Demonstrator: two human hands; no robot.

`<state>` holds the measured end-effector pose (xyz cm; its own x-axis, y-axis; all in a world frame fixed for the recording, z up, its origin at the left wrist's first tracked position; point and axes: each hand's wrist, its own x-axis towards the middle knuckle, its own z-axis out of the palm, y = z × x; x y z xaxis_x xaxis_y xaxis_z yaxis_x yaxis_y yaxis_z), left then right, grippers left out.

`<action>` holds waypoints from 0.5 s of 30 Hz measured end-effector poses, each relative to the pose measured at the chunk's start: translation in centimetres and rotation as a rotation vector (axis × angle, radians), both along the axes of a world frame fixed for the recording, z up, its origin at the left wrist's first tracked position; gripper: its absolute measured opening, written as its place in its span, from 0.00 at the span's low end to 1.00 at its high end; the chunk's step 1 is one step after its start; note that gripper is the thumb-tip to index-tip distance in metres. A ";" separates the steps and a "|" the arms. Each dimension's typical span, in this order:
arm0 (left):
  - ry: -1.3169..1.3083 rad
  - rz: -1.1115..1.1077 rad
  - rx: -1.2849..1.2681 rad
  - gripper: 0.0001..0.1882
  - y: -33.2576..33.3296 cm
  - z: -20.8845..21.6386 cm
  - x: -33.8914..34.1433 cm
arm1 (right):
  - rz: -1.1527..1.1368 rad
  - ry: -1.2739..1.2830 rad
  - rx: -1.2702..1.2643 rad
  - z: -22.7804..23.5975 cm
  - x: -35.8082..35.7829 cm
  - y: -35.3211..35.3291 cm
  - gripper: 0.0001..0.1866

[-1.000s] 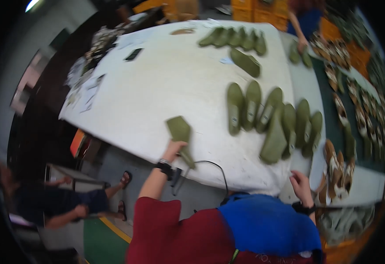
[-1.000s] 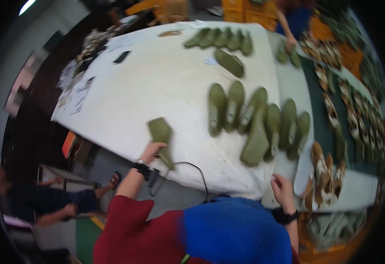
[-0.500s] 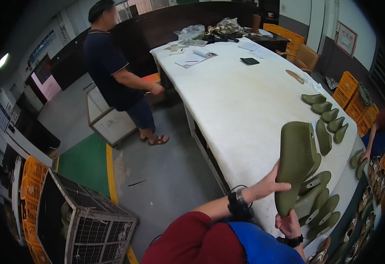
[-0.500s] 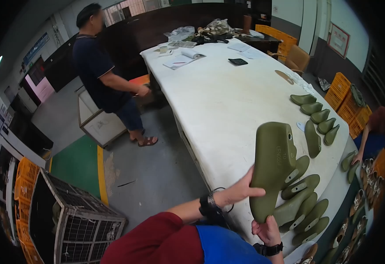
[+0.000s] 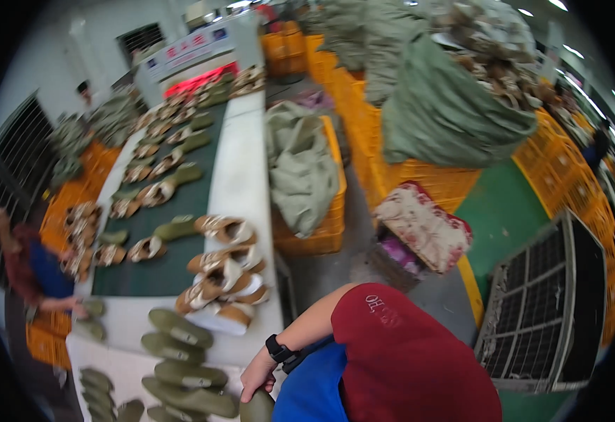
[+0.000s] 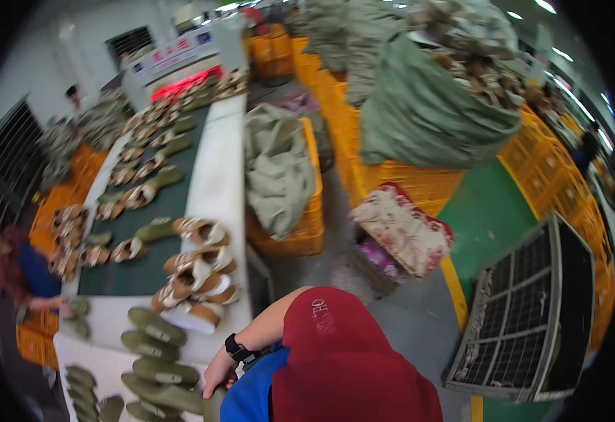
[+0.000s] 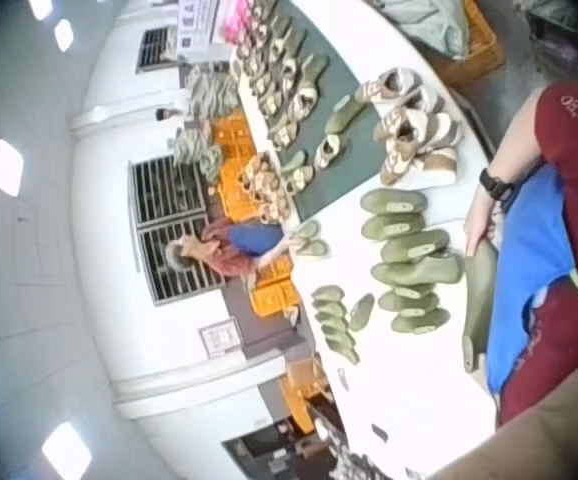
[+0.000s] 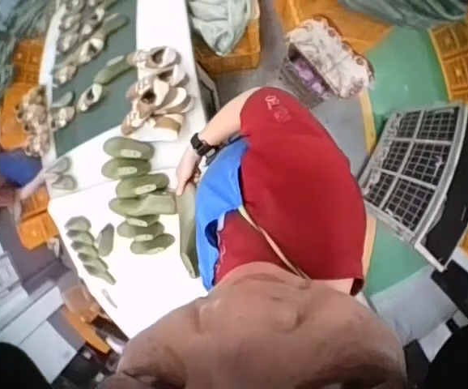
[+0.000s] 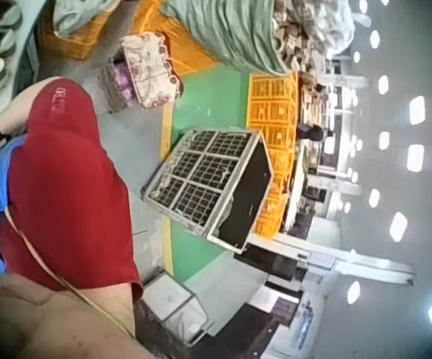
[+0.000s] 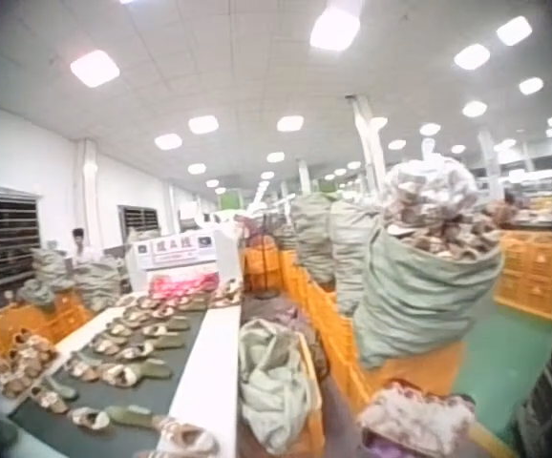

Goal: The recorder takes shoes from a large bag and matches them with the corresponding shoe lasts on a production table.

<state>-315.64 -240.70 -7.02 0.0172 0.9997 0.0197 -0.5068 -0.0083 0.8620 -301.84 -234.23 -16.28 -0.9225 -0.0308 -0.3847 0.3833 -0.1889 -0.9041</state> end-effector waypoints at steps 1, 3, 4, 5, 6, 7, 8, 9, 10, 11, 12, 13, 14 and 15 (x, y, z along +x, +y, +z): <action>-0.026 -0.008 -0.020 0.25 -0.7 -0.7 1.6 | -0.047 -0.029 -0.010 0.0 2.8 -0.7 0.23; -0.049 0.011 -0.034 0.26 -1.3 -1.3 2.0 | -0.160 -0.034 0.055 0.4 5.1 -0.7 0.24; -0.061 0.040 -0.044 0.26 -1.8 -1.8 1.9 | -0.246 0.007 0.085 0.8 5.5 -1.2 0.29; -0.073 0.078 -0.057 0.26 -2.5 -2.2 1.8 | -0.246 -0.009 0.085 1.0 6.1 -1.3 0.29; -0.084 0.124 -0.074 0.27 -3.4 -2.7 1.6 | -0.305 0.015 0.033 1.4 6.8 -1.2 0.29; -0.091 0.182 -0.093 0.27 -4.5 -3.2 1.1 | -0.353 0.041 -0.021 1.7 7.0 -0.9 0.30; -0.093 0.244 -0.115 0.27 -5.7 -3.7 0.3 | -0.415 0.059 -0.040 2.2 7.0 -1.1 0.30; -0.094 0.308 -0.141 0.27 -7.1 -4.1 -0.5 | -0.371 0.138 -0.144 3.1 7.7 -1.0 0.28; -0.099 0.376 -0.163 0.28 -8.5 -4.5 -1.2 | -0.378 0.166 -0.163 3.6 8.3 -1.0 0.25; -0.102 0.442 -0.185 0.28 -9.7 -4.8 -1.7 | -0.388 0.195 -0.183 4.1 9.0 -0.9 0.22; -0.103 0.512 -0.208 0.28 -10.9 -5.2 -2.2 | -0.455 0.204 -0.128 4.4 10.4 -0.3 0.19; -0.107 0.582 -0.229 0.29 -12.1 -5.5 -2.5 | -0.520 0.213 -0.072 4.9 12.5 0.6 0.18; -0.112 0.656 -0.249 0.29 -13.3 -5.9 -2.8 | -0.632 0.204 0.010 6.1 15.0 2.0 0.17; -0.117 0.728 -0.266 0.29 -14.2 -6.3 -2.8 | -0.795 0.223 0.068 6.1 17.9 3.8 0.16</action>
